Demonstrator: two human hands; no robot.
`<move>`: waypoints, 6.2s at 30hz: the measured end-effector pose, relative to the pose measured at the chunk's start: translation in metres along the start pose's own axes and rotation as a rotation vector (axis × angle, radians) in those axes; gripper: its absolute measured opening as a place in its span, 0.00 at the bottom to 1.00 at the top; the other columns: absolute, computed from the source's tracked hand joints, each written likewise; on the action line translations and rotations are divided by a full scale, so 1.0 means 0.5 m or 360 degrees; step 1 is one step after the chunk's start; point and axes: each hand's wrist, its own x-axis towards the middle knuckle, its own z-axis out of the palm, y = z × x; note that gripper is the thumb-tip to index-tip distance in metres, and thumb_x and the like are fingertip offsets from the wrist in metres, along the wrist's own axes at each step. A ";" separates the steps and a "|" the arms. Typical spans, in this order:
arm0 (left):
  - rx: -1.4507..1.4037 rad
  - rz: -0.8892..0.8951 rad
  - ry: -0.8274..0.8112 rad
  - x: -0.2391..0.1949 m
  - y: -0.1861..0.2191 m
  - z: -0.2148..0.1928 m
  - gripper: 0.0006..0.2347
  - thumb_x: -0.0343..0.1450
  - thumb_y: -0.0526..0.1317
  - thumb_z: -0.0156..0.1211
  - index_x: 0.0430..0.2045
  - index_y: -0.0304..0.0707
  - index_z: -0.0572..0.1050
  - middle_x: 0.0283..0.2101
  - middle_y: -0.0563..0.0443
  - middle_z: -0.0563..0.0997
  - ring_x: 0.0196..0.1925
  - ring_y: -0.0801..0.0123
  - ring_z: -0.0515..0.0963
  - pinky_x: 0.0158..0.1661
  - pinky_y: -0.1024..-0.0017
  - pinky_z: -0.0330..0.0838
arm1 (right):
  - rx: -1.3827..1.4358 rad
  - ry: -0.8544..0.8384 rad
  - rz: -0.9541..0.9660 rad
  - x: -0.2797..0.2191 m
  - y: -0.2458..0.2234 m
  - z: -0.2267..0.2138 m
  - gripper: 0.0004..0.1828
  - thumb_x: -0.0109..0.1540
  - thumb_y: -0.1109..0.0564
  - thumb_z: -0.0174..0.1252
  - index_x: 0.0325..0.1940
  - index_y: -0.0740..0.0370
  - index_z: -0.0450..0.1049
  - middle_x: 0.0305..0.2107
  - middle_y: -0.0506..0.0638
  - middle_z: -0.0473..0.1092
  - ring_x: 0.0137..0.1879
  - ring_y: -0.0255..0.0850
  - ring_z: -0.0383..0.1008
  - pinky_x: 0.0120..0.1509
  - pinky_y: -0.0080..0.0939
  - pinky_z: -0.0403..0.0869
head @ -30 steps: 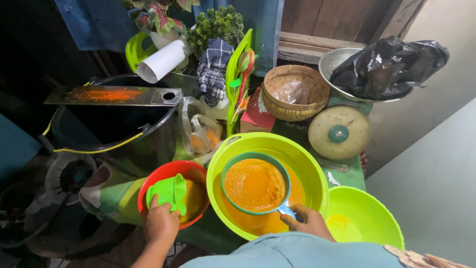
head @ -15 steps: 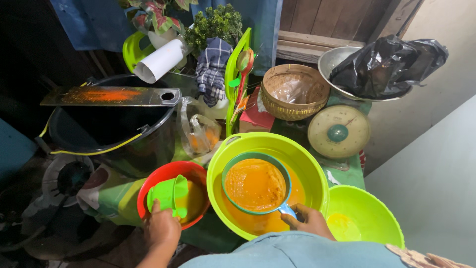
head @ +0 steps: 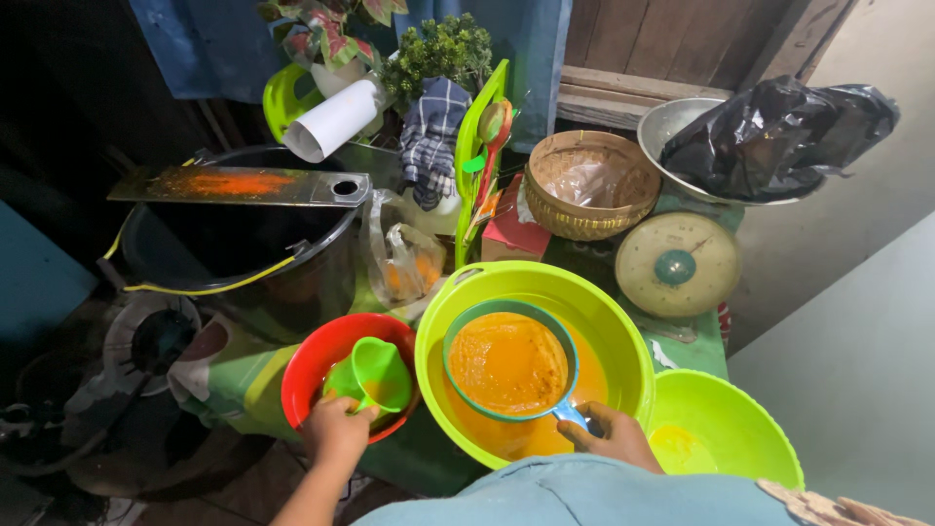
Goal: The person pours an orange liquid from a red bowl through a green strainer into a larger green basin. They repeatedly scoop the liquid with a green cup and press the pulp in the strainer with their hand to extract more liquid. The process continues until the red bowl is empty.
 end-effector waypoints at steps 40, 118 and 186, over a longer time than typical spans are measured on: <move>-0.0541 0.1005 0.0354 -0.158 0.307 -0.181 0.12 0.56 0.34 0.75 0.28 0.27 0.83 0.61 0.27 0.72 0.53 0.42 0.79 0.53 0.60 0.72 | 0.0120 -0.0097 -0.0110 -0.003 0.004 -0.006 0.21 0.57 0.45 0.68 0.45 0.62 0.82 0.20 0.51 0.74 0.26 0.36 0.70 0.33 0.40 0.71; 0.0137 0.0041 0.0066 -0.036 0.024 -0.096 0.12 0.61 0.42 0.73 0.36 0.41 0.84 0.70 0.50 0.67 0.59 0.50 0.77 0.55 0.57 0.73 | 0.0068 -0.0079 -0.0094 -0.001 0.000 -0.004 0.21 0.57 0.44 0.67 0.45 0.62 0.82 0.22 0.51 0.76 0.27 0.36 0.70 0.35 0.41 0.71; -0.0677 0.0691 0.0241 -0.125 0.313 -0.175 0.13 0.57 0.39 0.74 0.31 0.31 0.83 0.63 0.31 0.73 0.49 0.47 0.81 0.48 0.62 0.75 | 0.0123 -0.0069 -0.0157 -0.006 0.000 -0.008 0.22 0.56 0.45 0.68 0.45 0.64 0.82 0.19 0.50 0.73 0.25 0.35 0.70 0.31 0.40 0.69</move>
